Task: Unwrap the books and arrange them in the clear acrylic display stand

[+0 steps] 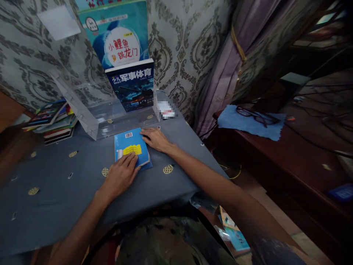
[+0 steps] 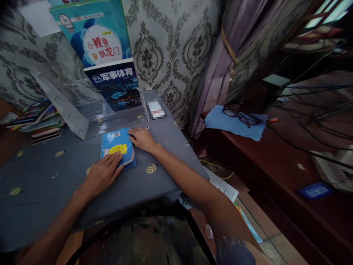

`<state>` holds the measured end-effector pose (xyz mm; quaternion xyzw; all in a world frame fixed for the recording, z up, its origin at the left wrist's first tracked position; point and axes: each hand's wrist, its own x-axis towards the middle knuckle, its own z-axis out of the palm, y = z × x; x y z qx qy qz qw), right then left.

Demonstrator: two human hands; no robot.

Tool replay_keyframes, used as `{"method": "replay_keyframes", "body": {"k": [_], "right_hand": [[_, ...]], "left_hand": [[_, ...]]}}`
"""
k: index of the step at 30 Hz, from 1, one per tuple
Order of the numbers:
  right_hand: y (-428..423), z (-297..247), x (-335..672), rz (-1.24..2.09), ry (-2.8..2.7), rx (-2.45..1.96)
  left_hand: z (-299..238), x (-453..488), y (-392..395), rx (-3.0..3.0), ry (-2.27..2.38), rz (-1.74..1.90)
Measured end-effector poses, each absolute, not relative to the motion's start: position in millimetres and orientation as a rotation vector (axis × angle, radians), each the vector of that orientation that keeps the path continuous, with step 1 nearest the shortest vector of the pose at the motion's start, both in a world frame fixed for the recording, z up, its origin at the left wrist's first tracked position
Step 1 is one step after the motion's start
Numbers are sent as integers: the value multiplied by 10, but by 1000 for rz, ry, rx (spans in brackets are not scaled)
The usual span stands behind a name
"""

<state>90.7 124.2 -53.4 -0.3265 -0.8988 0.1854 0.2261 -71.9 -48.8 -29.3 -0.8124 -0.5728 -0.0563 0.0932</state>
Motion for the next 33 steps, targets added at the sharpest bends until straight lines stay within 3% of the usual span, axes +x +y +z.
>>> {"method": "replay_keyframes", "body": {"k": [15,33], "right_hand": [[709,-513,1275,1500,-1825,-503],[674,-445,1278,1567,-1749,-512]], "left_hand": [[-379,-769,-485,-2384,-1602,-414],[-375,-770,-478,-2398,-1558,-416]]}}
